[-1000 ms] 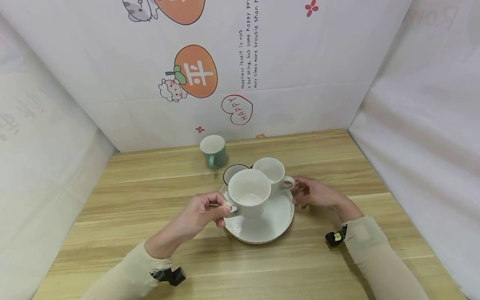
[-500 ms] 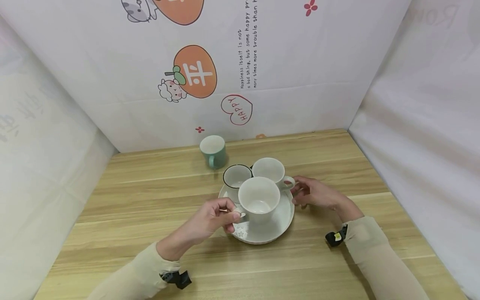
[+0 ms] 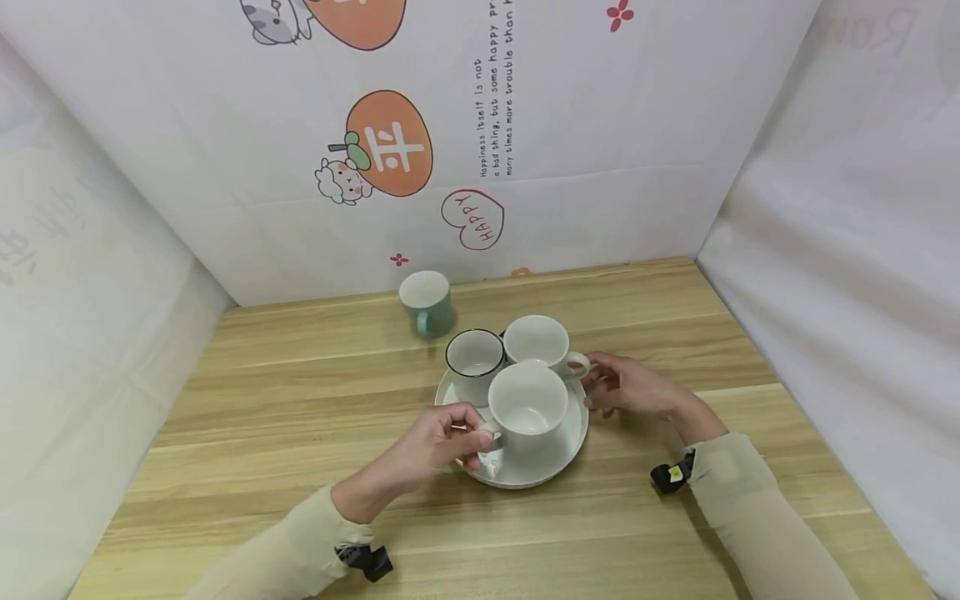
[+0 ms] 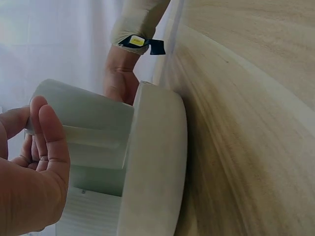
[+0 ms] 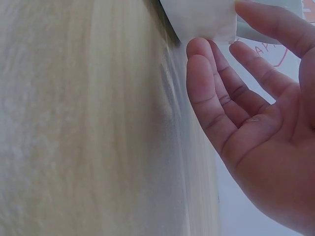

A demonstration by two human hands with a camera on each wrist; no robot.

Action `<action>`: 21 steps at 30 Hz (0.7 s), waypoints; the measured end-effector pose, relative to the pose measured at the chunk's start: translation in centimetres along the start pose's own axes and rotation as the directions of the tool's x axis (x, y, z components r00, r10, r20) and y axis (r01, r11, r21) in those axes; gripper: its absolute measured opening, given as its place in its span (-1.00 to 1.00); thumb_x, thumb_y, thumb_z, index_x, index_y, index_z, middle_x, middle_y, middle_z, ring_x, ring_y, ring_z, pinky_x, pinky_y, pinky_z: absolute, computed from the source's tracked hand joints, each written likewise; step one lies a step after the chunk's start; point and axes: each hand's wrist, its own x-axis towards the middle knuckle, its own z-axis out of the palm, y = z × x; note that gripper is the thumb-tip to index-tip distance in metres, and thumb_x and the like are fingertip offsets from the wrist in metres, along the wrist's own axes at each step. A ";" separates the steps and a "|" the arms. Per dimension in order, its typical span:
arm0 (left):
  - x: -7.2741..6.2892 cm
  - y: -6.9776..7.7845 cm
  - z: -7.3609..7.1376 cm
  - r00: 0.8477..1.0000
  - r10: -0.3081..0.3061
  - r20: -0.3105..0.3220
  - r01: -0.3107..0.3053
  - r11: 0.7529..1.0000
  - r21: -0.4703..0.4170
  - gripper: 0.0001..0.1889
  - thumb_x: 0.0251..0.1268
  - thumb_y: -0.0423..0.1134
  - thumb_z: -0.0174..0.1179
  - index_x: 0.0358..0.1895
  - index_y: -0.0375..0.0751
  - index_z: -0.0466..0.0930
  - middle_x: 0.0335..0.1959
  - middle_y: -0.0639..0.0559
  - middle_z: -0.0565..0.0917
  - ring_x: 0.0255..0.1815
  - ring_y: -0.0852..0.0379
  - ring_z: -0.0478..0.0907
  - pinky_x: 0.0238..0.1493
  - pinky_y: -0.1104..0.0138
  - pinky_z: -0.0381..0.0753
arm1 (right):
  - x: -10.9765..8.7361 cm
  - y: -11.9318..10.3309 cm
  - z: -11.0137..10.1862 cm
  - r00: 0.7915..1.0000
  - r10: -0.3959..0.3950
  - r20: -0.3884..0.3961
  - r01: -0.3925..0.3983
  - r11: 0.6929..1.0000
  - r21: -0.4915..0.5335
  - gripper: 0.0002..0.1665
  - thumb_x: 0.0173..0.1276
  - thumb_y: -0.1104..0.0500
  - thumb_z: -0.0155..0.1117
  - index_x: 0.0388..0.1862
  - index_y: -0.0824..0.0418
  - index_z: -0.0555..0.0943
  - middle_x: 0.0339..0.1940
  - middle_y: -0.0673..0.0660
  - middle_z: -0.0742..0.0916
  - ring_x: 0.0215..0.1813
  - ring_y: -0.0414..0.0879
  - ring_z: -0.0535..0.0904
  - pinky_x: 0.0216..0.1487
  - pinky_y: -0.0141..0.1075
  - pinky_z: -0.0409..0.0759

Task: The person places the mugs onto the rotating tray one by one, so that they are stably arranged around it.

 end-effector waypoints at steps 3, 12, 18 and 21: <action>0.3 -0.6 0.1 1.000 -0.012 0.003 0.012 1.000 -0.011 -0.74 0.40 -0.28 0.24 -0.18 -0.50 0.50 -0.39 0.17 0.62 -0.47 0.28 0.63 -0.29 0.41 0.70 | 0.0 0.0 0.0 1.000 0.006 0.000 -0.006 1.000 0.001 -0.27 0.26 0.16 0.44 0.37 0.15 0.38 0.08 0.37 0.63 -0.09 0.06 0.70 -0.19 -0.10 0.74; 0.7 -1.5 0.5 1.000 -0.011 0.011 0.011 1.000 -0.010 -0.73 0.40 -0.30 0.23 -0.18 -0.54 0.50 -0.39 0.19 0.58 -0.47 0.30 0.61 -0.30 0.41 0.69 | -0.1 -0.1 0.1 1.000 -0.005 -0.001 0.005 1.000 0.003 -0.30 0.28 0.18 0.43 0.36 0.18 0.39 0.09 0.39 0.61 -0.07 0.02 0.71 -0.18 -0.09 0.75; 1.1 -2.2 0.7 1.000 0.005 0.012 -0.005 1.000 -0.005 -0.73 0.39 -0.31 0.23 -0.20 -0.55 0.50 -0.44 0.20 0.58 -0.49 0.31 0.60 -0.31 0.43 0.68 | -0.1 0.0 0.1 1.000 -0.020 -0.004 0.020 1.000 -0.009 -0.31 0.28 0.19 0.42 0.35 0.20 0.39 0.07 0.37 0.63 -0.08 -0.03 0.71 -0.19 -0.10 0.75; 1.3 -2.4 0.7 1.000 -0.001 0.004 0.001 1.000 0.001 -0.74 0.38 -0.31 0.24 -0.21 -0.54 0.50 -0.45 0.15 0.58 -0.50 0.31 0.59 -0.32 0.45 0.66 | 0.0 -0.1 0.0 1.000 -0.011 -0.009 0.011 1.000 -0.014 -0.30 0.27 0.18 0.44 0.36 0.17 0.39 0.07 0.34 0.65 -0.07 -0.04 0.71 -0.18 -0.11 0.74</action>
